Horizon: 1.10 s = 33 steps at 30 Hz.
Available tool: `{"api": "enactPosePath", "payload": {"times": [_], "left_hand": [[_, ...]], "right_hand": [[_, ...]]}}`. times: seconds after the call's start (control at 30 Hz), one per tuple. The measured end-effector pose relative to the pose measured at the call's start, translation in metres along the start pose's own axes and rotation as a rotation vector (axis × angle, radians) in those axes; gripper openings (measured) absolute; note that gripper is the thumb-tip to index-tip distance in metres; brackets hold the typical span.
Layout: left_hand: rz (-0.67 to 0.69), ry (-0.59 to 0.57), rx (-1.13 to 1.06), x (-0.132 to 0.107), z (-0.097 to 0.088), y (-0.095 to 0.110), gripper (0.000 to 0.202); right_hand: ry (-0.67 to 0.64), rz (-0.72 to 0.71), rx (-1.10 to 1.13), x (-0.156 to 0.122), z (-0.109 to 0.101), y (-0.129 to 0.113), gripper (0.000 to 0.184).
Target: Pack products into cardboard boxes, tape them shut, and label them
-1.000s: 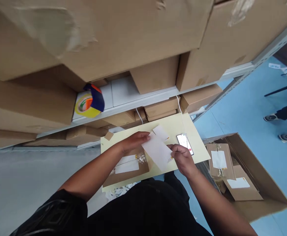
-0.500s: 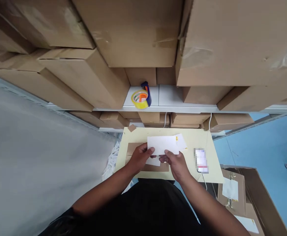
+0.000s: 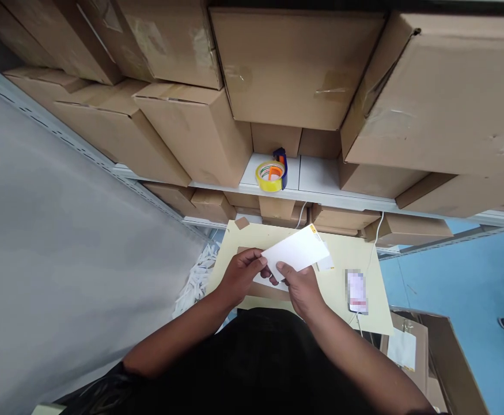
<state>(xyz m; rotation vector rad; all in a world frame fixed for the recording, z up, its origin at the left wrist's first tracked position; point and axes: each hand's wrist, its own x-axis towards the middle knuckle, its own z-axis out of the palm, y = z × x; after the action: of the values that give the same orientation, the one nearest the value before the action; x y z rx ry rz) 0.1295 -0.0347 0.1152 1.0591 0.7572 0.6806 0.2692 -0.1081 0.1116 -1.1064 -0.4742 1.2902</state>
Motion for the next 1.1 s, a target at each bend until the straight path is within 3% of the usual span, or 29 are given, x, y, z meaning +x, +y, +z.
{"api": "enactPosePath", "payload": {"times": [0.23, 0.57, 1.1], "left_hand": [[0.007, 0.010, -0.002, -0.005, -0.009, 0.006, 0.021], [-0.019, 0.012, -0.016, -0.007, -0.014, -0.005, 0.018], [-0.077, -0.032, 0.006, -0.013, -0.009, -0.004, 0.023]], "right_hand": [[-0.002, 0.050, -0.015, -0.003, 0.002, -0.007, 0.028], [0.000, 0.122, -0.022, -0.007, -0.007, -0.002, 0.027], [0.039, 0.179, -0.022, -0.014, -0.013, 0.000, 0.027]]}}
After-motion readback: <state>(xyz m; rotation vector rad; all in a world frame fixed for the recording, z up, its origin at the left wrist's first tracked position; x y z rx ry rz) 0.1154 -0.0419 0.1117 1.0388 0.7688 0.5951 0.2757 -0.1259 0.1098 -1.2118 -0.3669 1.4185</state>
